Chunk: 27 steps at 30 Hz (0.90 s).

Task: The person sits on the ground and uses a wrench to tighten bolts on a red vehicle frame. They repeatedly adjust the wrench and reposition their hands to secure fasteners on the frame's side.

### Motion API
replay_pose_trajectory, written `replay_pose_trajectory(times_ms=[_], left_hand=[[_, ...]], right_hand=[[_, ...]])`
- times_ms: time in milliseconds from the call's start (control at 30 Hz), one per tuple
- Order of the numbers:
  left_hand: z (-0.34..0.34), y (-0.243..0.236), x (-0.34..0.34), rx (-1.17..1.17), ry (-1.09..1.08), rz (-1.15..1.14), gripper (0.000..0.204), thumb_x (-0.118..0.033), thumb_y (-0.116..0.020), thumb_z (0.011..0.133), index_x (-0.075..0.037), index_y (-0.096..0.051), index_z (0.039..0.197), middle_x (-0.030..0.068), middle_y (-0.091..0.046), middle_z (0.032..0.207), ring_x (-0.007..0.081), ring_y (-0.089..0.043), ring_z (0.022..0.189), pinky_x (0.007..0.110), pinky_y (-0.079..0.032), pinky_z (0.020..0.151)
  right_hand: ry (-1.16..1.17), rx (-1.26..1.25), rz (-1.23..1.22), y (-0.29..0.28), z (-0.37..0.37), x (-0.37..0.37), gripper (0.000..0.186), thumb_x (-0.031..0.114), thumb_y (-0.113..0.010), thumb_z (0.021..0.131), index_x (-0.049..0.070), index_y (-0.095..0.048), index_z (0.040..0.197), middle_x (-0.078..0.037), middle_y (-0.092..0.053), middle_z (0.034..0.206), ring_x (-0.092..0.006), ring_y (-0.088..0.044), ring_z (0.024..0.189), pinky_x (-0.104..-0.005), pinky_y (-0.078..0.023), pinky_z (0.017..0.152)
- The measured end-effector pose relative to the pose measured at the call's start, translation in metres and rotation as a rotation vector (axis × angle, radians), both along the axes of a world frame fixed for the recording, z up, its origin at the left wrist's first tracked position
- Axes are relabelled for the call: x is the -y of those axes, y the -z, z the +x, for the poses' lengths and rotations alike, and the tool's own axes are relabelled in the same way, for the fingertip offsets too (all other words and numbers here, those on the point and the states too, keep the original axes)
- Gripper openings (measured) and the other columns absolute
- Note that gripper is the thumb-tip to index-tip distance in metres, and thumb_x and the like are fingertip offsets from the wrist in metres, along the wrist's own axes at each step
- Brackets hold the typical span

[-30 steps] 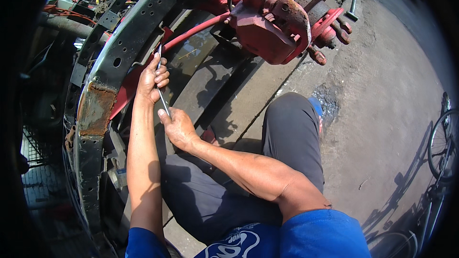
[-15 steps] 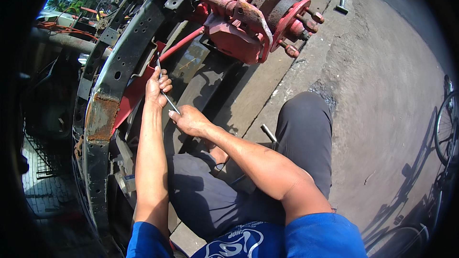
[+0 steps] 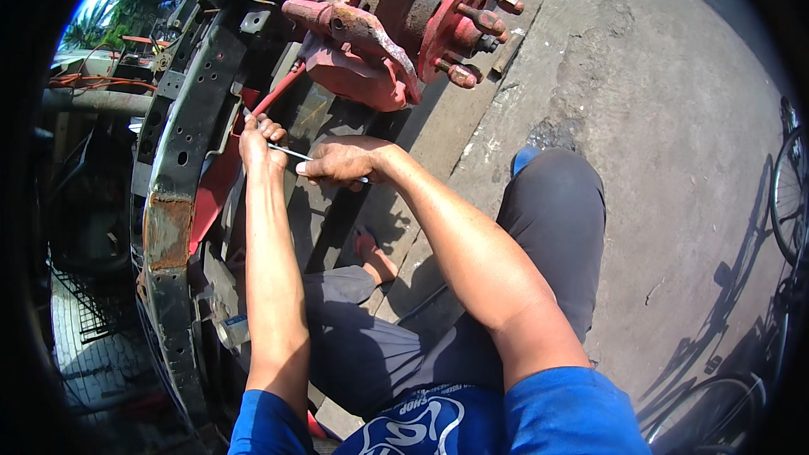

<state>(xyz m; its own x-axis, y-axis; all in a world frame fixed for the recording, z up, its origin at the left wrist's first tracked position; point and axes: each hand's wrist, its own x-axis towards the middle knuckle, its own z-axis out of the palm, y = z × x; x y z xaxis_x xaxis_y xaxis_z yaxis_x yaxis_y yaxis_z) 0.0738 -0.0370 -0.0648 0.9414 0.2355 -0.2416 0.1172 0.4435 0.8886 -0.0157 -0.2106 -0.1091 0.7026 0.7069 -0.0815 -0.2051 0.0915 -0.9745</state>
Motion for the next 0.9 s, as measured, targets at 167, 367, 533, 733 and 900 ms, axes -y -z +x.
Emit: replay_pose_trajectory(times_ms=[167,367,533,733,900], left_hand=[[-0.008,-0.010,-0.017,-0.055,0.114,0.043,0.033,-0.033,-0.046,0.109,-0.005,-0.053,0.093,-0.0039,-0.037,0.063,0.0065,-0.035,0.049,0.023,-0.031,0.044],[-0.010,-0.010,-0.029,-0.076,0.165,0.070,0.034,-0.037,-0.049,0.108,-0.006,-0.052,0.094,-0.0040,-0.037,0.063,0.0066,-0.035,0.049,0.024,-0.028,0.044],[-0.013,-0.020,-0.077,-0.165,0.362,0.079,0.035,-0.041,-0.055,0.104,-0.006,-0.054,0.096,-0.0082,-0.035,0.060,0.0013,-0.033,0.045,0.018,-0.026,0.039],[-0.001,-0.019,-0.117,-0.132,0.595,0.180,0.039,-0.044,-0.056,0.103,-0.006,-0.056,0.094,-0.0079,-0.035,0.061,0.0020,-0.033,0.045,0.019,-0.026,0.040],[-0.004,-0.010,-0.102,-0.206,0.514,0.059,0.034,-0.039,-0.057,0.104,-0.006,-0.056,0.094,-0.0071,-0.035,0.060,0.0024,-0.033,0.045,0.019,-0.027,0.040]], right_hand=[[0.119,-0.115,0.119,-0.003,-0.019,-0.034,0.041,0.040,-0.055,0.101,0.004,-0.061,0.084,0.003,-0.044,0.056,-0.0107,-0.039,0.043,-0.0310,-0.032,0.040],[0.361,-0.053,0.020,-0.001,-0.038,-0.062,0.046,0.040,-0.054,0.102,0.001,-0.064,0.080,-0.003,-0.050,0.058,-0.0131,-0.046,0.052,-0.0365,-0.040,0.052],[0.578,-0.056,-0.033,-0.019,-0.061,-0.147,0.040,0.033,-0.054,0.102,-0.002,-0.060,0.084,-0.016,-0.057,0.064,-0.0299,-0.058,0.062,-0.0435,-0.046,0.065],[0.762,0.053,-0.045,0.014,-0.047,-0.216,0.041,0.035,-0.051,0.105,-0.001,-0.056,0.087,-0.016,-0.056,0.067,-0.0276,-0.053,0.061,-0.0442,-0.045,0.064],[0.547,0.126,0.089,0.011,-0.054,-0.167,0.048,0.043,-0.044,0.107,0.001,-0.057,0.088,-0.008,-0.053,0.065,-0.0192,-0.050,0.061,-0.0395,-0.044,0.061]])
